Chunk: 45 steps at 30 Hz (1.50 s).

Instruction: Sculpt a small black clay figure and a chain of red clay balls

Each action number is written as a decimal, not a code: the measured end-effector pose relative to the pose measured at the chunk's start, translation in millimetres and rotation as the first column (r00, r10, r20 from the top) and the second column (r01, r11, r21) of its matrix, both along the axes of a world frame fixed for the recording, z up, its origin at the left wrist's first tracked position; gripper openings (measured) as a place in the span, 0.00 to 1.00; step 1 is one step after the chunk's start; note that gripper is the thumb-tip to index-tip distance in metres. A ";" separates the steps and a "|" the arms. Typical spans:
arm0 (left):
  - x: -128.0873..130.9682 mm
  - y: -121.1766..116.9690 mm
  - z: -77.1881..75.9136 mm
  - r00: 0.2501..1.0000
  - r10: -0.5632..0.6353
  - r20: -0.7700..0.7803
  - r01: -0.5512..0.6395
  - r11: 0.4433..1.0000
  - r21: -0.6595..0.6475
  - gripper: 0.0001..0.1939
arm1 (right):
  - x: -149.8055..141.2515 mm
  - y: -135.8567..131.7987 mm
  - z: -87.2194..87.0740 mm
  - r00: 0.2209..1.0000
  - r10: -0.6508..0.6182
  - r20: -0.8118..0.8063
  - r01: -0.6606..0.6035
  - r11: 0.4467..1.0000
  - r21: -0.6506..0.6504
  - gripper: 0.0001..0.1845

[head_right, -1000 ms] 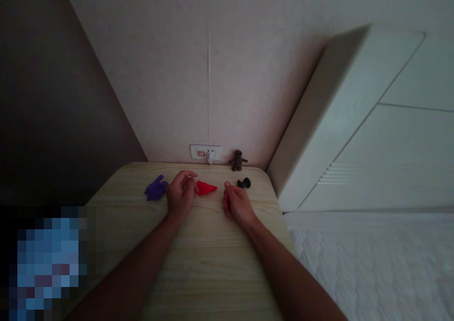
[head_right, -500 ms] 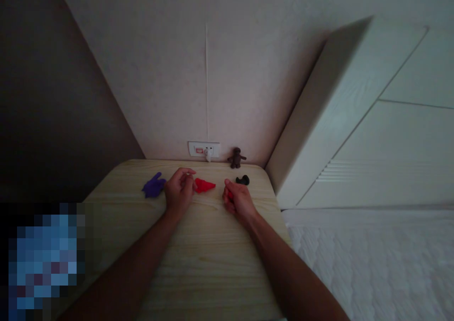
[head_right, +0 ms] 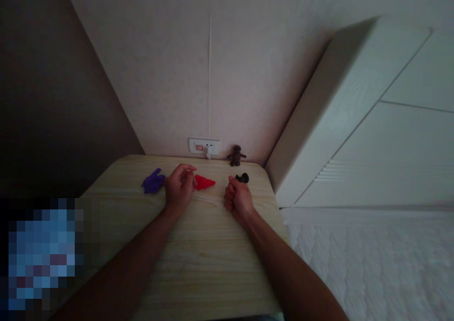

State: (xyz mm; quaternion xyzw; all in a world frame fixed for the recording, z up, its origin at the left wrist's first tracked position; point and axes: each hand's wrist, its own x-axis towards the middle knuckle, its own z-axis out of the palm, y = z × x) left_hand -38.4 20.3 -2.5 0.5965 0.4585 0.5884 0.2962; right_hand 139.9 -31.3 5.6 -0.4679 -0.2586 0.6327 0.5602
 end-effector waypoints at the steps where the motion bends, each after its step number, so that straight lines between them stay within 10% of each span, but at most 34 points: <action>1: -0.2 0.1 0.0 1.000 0.002 0.003 -0.002 1.000 -0.001 0.07 | -0.5 -0.6 -1.0 1.000 0.004 0.001 -0.004 1.000 0.020 0.31; 21: 0.0 5.5 -1.4 0.995 0.034 0.093 -0.029 0.998 -0.056 0.07 | -0.6 -0.2 -15.5 0.962 -0.101 0.256 0.060 0.985 0.162 0.38; 39: -0.5 6.7 -2.8 0.993 0.035 0.115 -0.029 0.998 -0.057 0.07 | -5.6 -3.4 -10.2 0.947 0.022 0.321 -0.107 0.963 0.249 0.18; 45: 0.6 8.3 -4.7 0.991 0.028 0.133 -0.020 0.998 -0.065 0.07 | -3.3 -4.4 -8.3 0.930 0.068 0.360 -0.136 0.977 0.167 0.33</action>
